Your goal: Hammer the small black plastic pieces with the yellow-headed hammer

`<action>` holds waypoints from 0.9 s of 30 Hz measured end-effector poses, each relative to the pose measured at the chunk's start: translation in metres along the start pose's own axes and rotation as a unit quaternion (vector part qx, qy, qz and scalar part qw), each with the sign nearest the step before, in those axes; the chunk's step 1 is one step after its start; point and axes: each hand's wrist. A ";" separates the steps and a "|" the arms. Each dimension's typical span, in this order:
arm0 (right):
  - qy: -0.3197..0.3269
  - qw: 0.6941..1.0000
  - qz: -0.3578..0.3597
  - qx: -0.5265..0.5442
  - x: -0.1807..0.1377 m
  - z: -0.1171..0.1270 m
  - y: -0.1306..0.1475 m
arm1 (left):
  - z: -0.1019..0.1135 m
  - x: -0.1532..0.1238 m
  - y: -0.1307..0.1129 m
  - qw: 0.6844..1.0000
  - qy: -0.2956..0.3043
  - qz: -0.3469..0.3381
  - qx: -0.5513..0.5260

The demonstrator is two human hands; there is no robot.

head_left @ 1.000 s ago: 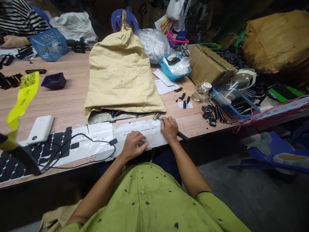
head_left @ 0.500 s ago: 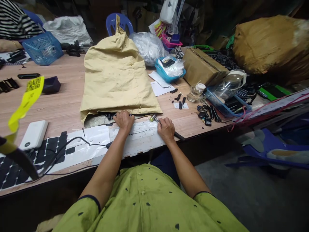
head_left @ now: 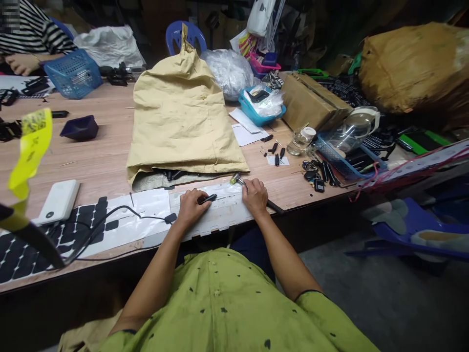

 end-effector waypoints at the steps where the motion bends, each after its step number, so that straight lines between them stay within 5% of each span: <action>1: 0.005 1.000 0.000 0.003 0.001 0.001 -0.001 | -0.003 -0.001 0.002 1.000 -0.008 -0.004 -0.006; 14: 0.037 0.958 0.069 0.276 -0.036 0.036 0.028 | -0.012 -0.002 0.008 0.999 -0.017 -0.028 -0.011; 27: 0.045 0.953 0.096 0.283 -0.046 0.042 0.042 | -0.016 -0.003 0.006 0.999 -0.024 -0.031 -0.012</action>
Point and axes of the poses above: each hand's wrist, its own x-axis towards the middle knuckle, its own z-axis out of the back of the hand, y = z × x, and after that the axes turned 5 degrees about -x, right-handed
